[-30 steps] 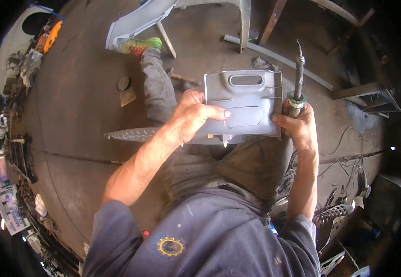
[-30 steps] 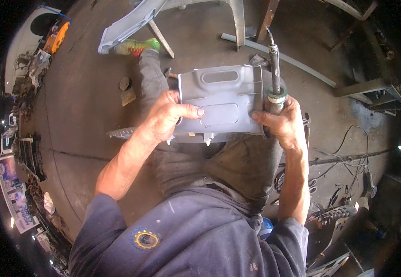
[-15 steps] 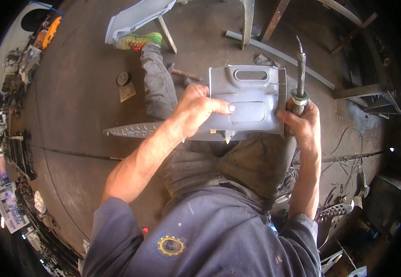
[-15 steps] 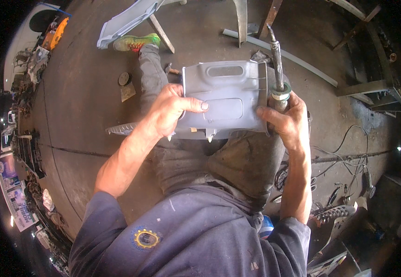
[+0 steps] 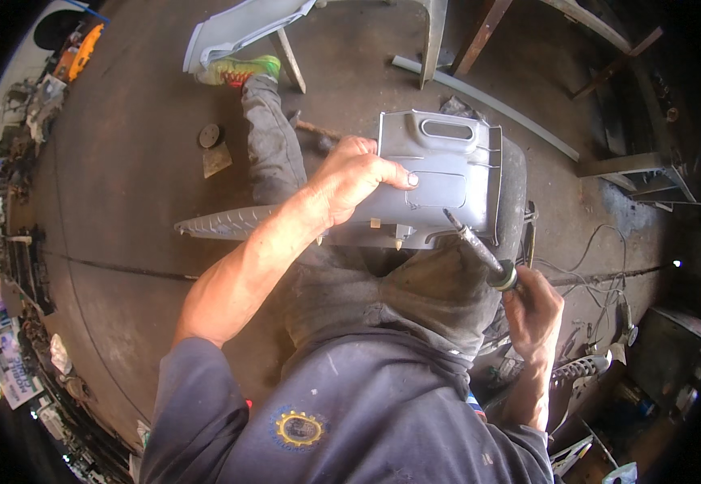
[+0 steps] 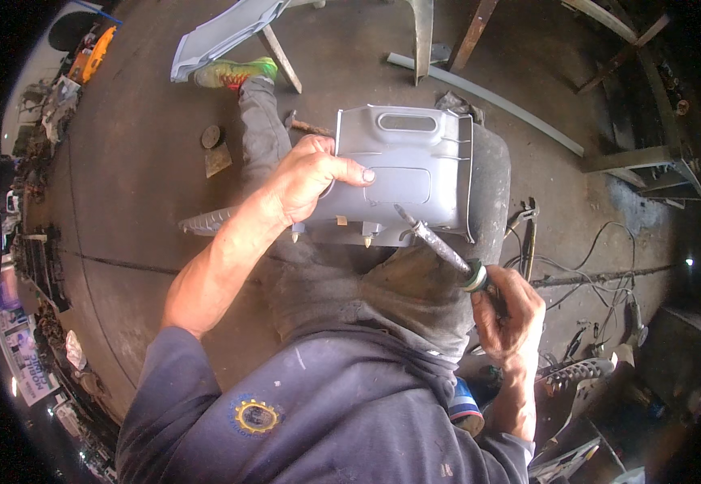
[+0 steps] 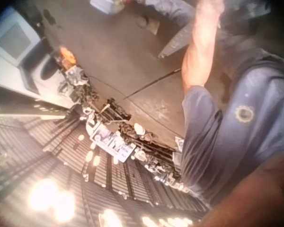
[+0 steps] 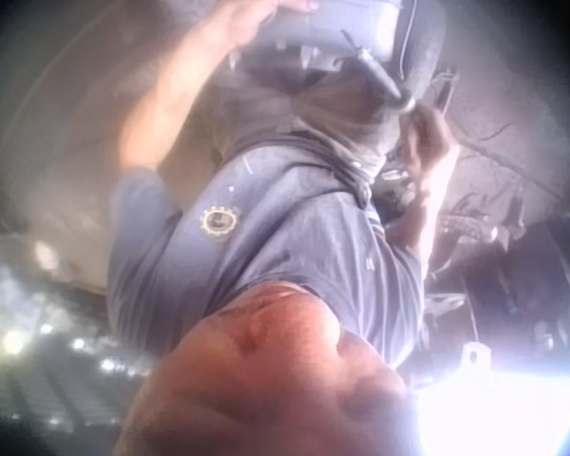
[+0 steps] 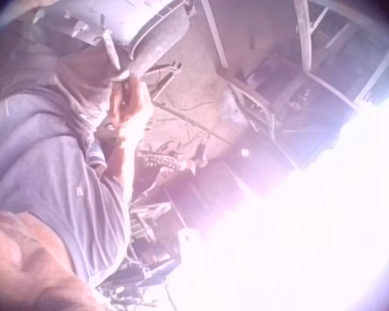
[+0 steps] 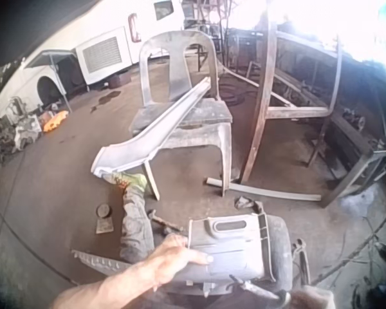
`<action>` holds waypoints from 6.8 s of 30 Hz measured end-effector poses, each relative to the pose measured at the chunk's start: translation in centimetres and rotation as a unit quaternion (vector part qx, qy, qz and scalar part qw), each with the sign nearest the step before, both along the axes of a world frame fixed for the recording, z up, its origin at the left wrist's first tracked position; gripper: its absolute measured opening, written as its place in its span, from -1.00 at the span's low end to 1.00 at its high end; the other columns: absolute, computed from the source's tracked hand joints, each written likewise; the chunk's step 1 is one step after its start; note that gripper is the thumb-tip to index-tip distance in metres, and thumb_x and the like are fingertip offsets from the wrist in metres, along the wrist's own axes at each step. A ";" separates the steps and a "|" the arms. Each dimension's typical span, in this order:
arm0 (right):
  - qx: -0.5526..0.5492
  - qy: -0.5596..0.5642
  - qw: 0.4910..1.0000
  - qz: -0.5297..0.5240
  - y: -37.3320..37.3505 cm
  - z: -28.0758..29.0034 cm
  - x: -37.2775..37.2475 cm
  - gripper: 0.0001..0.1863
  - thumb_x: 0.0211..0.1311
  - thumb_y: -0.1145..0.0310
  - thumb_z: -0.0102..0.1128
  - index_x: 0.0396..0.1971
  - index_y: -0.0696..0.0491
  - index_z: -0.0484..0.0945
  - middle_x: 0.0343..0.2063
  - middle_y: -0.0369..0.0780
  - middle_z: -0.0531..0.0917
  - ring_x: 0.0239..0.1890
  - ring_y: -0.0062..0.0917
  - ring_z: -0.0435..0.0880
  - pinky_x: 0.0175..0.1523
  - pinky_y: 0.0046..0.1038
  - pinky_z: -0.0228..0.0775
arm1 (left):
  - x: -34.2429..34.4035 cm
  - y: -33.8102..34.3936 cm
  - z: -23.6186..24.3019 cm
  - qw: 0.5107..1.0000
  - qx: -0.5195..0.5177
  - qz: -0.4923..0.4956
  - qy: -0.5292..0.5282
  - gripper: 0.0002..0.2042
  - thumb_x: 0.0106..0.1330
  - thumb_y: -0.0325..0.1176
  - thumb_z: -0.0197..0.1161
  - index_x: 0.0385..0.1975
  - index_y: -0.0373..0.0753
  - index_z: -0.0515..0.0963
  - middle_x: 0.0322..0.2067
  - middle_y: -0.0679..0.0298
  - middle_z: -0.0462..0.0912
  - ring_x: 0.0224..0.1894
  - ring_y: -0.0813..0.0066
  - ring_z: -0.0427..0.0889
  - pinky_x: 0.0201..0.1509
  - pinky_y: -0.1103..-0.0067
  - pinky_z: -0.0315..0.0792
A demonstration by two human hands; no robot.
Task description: The person sits on the floor and uses a soldering iron to melt and smooth the edges of a gray plastic part. They repeatedly apply heat to the seams and edges, then press the plastic with their fingers to shape it.
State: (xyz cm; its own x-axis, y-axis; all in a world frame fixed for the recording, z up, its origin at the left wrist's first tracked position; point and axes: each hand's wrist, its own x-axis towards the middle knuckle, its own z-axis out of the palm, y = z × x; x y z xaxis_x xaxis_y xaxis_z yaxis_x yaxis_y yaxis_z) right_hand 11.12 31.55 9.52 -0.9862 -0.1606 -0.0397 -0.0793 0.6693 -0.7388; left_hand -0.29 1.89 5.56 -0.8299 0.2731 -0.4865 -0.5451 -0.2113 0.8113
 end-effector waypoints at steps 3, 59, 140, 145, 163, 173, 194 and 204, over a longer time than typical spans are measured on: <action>0.010 -0.024 1.000 -0.011 -0.7 0.0 1.1 -0.76 0.15 0.42 0.25 -0.20 0.21 0.58 -0.50 -0.14 0.55 -0.50 -0.38 0.53 -0.32 -0.43 0.38 | 0.2 -0.1 -0.1 1.000 -0.004 0.011 0.012 -0.74 0.00 -0.57 0.36 -0.27 -0.48 0.65 -0.34 0.07 0.74 -0.32 0.38 0.72 -0.10 0.55 0.56; -0.268 -0.153 0.946 -0.098 -9.6 0.0 3.8 -0.70 0.39 0.56 0.10 0.06 0.15 0.33 -0.27 -0.14 0.64 -0.34 -0.60 0.65 -0.30 -0.57 0.57 | -1.8 1.1 3.2 0.989 -0.029 0.056 0.131 -0.69 0.07 -0.48 0.36 -0.17 -0.47 0.64 -0.27 0.14 0.73 -0.24 0.46 0.66 -0.04 0.58 0.48; -0.162 -0.052 0.979 -0.108 -8.4 -1.0 4.8 -0.71 0.25 0.60 0.21 -0.03 0.14 0.44 -0.54 -0.31 0.53 -0.57 -0.76 0.35 -0.49 -0.62 0.19 | -1.9 1.7 2.9 0.987 -0.015 0.082 0.137 -0.73 0.07 -0.54 0.36 -0.21 -0.49 0.63 -0.33 0.06 0.72 -0.34 0.42 0.69 -0.21 0.52 0.59; -0.149 -0.059 0.981 -0.111 -8.9 -0.8 4.5 -0.72 0.28 0.58 0.20 -0.04 0.14 0.44 -0.53 -0.30 0.55 -0.56 -0.74 0.41 -0.47 -0.62 0.24 | -2.0 1.5 2.5 0.986 -0.025 0.077 0.143 -0.72 0.06 -0.52 0.36 -0.21 -0.49 0.63 -0.34 0.06 0.72 -0.33 0.42 0.68 -0.19 0.52 0.57; -0.182 -0.099 0.969 -0.138 -8.6 -0.6 4.5 -0.71 0.25 0.58 0.21 -0.04 0.17 0.44 -0.46 -0.26 0.62 -0.45 -0.72 0.51 -0.34 -0.61 0.36 | -1.6 1.4 3.0 0.991 -0.027 0.061 0.113 -0.67 0.08 -0.52 0.34 -0.12 -0.48 0.61 -0.24 0.09 0.72 -0.19 0.38 0.66 0.02 0.53 0.50; -0.121 -0.011 0.982 -0.143 -5.4 -0.9 4.2 -0.62 0.20 0.47 0.16 0.02 0.24 0.47 -0.38 -0.20 0.60 -0.35 -0.58 0.52 -0.16 -0.48 0.41 | -2.4 1.4 3.8 0.992 0.010 0.081 0.094 -0.69 0.06 -0.54 0.32 -0.16 -0.51 0.61 -0.30 0.04 0.71 -0.30 0.32 0.70 -0.15 0.49 0.58; -0.108 0.137 0.979 -0.104 -7.2 -1.4 0.9 -0.53 0.13 0.57 0.33 0.07 0.16 0.48 -0.41 -0.11 0.68 -0.45 -0.56 0.66 -0.31 -0.54 0.49 | -4.3 3.6 6.5 0.981 -0.030 0.137 0.131 -0.72 0.07 -0.53 0.31 -0.19 -0.50 0.62 -0.28 0.10 0.70 -0.26 0.40 0.64 -0.07 0.53 0.45; -0.094 0.084 0.987 -0.101 -7.2 -0.1 0.3 -0.65 0.14 0.58 0.31 -0.04 0.20 0.55 -0.34 -0.07 0.70 -0.38 -0.46 0.73 -0.28 -0.51 0.53 | -4.2 4.0 6.1 0.981 -0.005 0.151 0.121 -0.76 0.07 -0.54 0.31 -0.28 -0.54 0.63 -0.31 0.08 0.71 -0.26 0.39 0.65 -0.05 0.55 0.45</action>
State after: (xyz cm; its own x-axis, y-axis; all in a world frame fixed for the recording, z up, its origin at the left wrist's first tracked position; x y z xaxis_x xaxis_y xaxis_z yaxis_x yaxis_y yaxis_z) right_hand 11.40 24.34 9.46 -0.9889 0.0510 0.1395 -0.0908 0.5357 -0.8395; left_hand -4.51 5.92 11.70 -0.9638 -0.0063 -0.2667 -0.2502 -0.3252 0.9119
